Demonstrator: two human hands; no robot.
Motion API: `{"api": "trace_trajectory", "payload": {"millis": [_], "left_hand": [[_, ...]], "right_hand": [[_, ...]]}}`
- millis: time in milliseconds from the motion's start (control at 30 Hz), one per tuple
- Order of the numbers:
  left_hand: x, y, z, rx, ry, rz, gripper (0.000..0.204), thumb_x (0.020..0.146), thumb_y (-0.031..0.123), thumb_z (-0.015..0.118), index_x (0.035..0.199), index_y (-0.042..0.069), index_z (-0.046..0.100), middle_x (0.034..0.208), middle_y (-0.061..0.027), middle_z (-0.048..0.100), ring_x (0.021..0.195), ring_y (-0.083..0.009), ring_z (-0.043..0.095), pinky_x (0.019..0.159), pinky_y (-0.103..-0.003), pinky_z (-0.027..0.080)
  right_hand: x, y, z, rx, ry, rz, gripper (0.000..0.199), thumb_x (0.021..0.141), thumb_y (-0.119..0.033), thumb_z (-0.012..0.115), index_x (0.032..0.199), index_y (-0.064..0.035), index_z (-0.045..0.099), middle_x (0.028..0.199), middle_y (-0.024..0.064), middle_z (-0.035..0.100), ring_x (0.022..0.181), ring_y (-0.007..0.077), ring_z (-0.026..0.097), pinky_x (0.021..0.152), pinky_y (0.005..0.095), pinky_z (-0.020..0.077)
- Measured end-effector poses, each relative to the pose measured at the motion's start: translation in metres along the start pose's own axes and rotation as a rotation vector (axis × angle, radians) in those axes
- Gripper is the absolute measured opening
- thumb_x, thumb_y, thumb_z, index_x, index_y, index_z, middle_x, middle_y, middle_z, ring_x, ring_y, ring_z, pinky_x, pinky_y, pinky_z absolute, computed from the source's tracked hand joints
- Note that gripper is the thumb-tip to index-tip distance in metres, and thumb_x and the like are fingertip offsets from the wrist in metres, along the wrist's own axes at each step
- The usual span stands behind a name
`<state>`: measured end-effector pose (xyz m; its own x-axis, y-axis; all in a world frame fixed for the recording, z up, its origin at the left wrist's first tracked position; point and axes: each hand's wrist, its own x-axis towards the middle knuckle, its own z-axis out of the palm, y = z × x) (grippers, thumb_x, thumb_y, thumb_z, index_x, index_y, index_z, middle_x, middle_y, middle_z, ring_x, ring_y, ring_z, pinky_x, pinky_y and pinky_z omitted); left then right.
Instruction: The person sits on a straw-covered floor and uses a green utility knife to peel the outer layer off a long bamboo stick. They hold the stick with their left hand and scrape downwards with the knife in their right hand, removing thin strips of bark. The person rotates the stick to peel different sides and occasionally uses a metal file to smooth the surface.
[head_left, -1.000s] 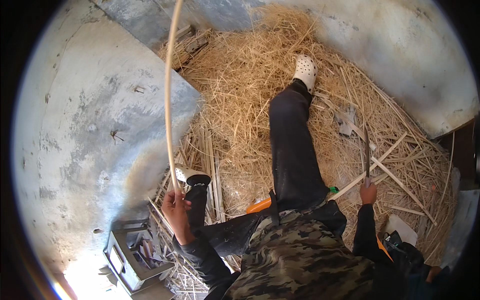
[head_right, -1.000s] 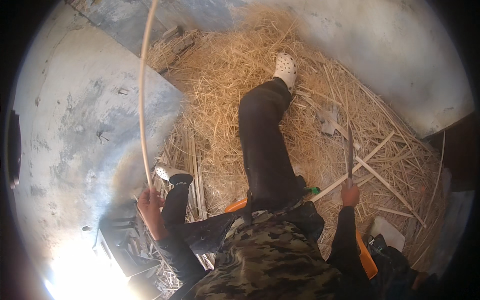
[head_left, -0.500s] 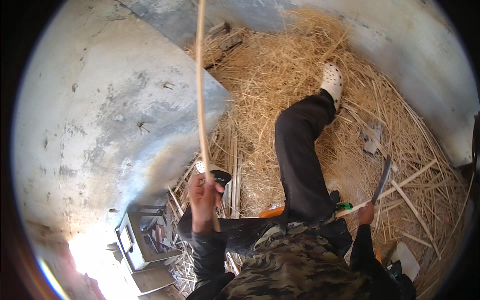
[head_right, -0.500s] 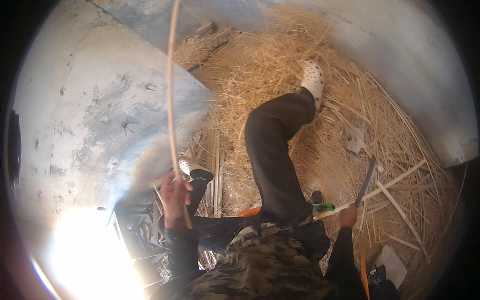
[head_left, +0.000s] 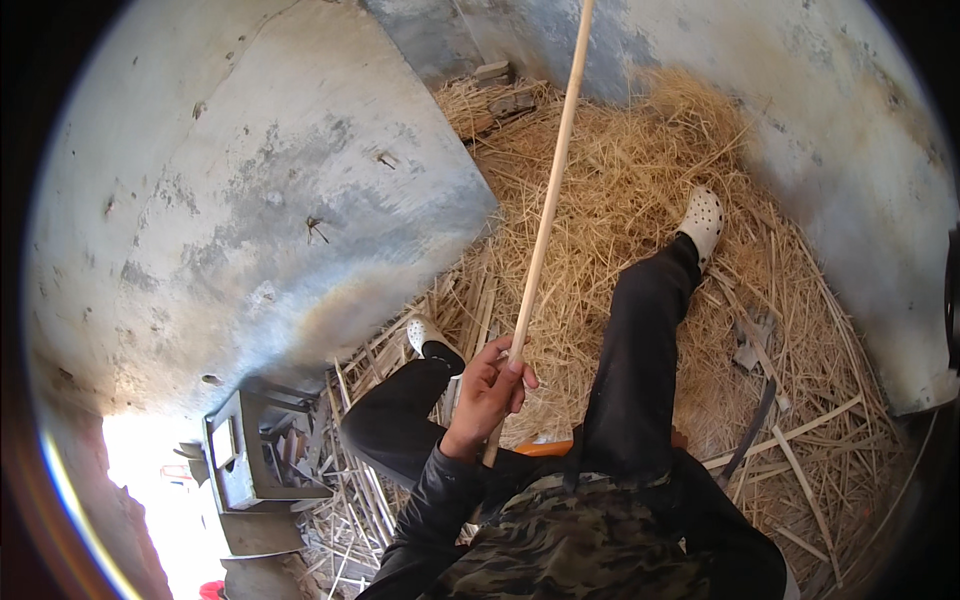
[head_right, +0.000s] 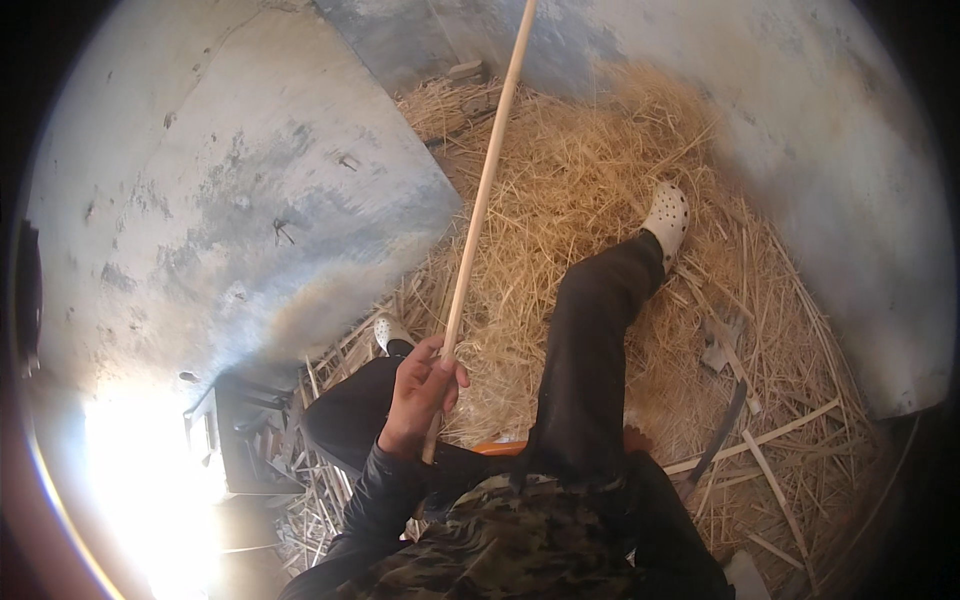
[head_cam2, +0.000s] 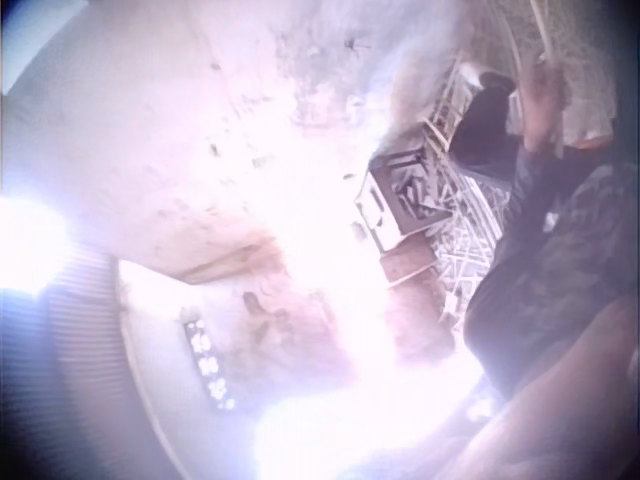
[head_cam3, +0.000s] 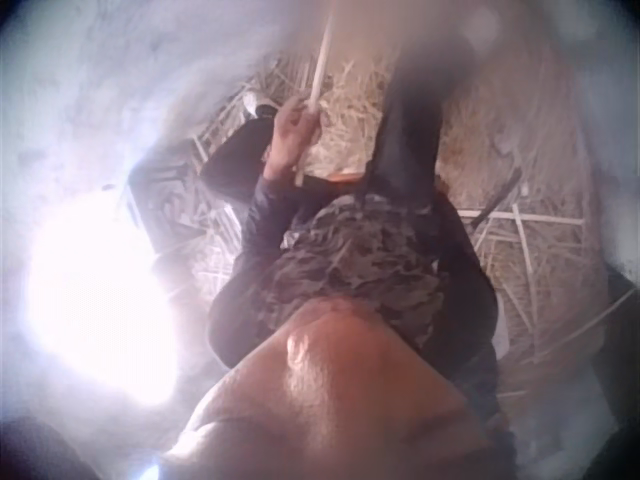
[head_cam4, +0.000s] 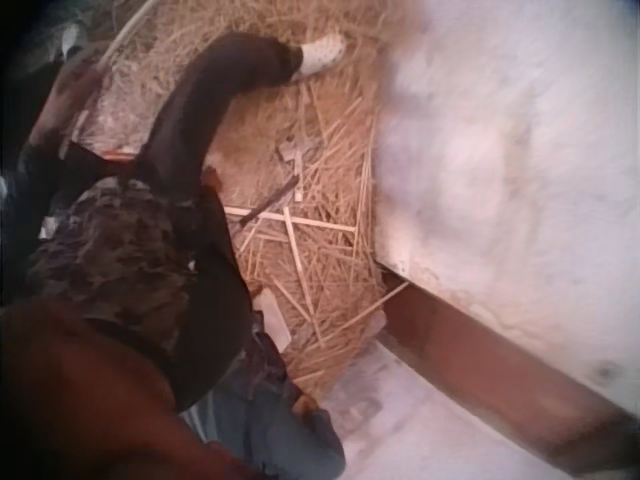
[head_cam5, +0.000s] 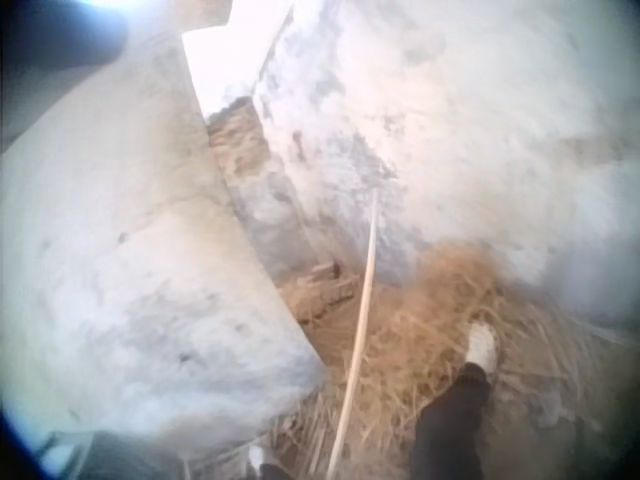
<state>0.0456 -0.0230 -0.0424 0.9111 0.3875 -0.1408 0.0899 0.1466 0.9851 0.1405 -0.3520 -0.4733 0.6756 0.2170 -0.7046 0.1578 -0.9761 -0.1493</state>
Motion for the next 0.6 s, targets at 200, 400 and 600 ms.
{"api": "trace_trajectory", "payload": {"millis": [200, 400, 600], "left_hand": [[0.020, 0.018, 0.000, -0.211, -0.067, -0.022, 0.077, 0.096, 0.062, 0.025, 0.133, -0.003, 0.042, 0.076, -0.0129, 0.060, 0.046, -0.0118, 0.043, 0.046, -0.025, 0.035], [0.057, 0.034, -0.016, -0.446, -0.087, 0.006, 0.097, 0.088, 0.077, 0.010, 0.131, -0.004, 0.043, 0.077, -0.0144, 0.061, 0.046, -0.0125, 0.043, 0.046, -0.025, 0.034], [0.095, 0.032, -0.035, -0.322, 0.004, 0.046, 0.098, 0.086, 0.079, 0.009, 0.132, -0.002, 0.042, 0.075, -0.0125, 0.060, 0.047, -0.0122, 0.043, 0.045, -0.024, 0.035]], "right_hand": [[-0.005, 0.005, -0.022, 0.112, 0.064, 0.068, 0.047, 0.087, -0.041, 0.057, 0.121, -0.0083, 0.054, 0.120, 0.0140, 0.057, 0.111, 0.0303, 0.058, 0.092, 0.0510, 0.0427], [-0.001, 0.013, -0.031, 0.166, 0.120, 0.067, 0.050, 0.086, -0.042, 0.058, 0.123, -0.0083, 0.053, 0.120, 0.0143, 0.057, 0.112, 0.0310, 0.057, 0.093, 0.0515, 0.0423], [0.003, 0.026, -0.024, 0.262, 0.202, 0.038, 0.054, 0.085, -0.043, 0.059, 0.125, -0.0082, 0.051, 0.121, 0.0146, 0.056, 0.112, 0.0317, 0.057, 0.093, 0.0521, 0.0419]]}}
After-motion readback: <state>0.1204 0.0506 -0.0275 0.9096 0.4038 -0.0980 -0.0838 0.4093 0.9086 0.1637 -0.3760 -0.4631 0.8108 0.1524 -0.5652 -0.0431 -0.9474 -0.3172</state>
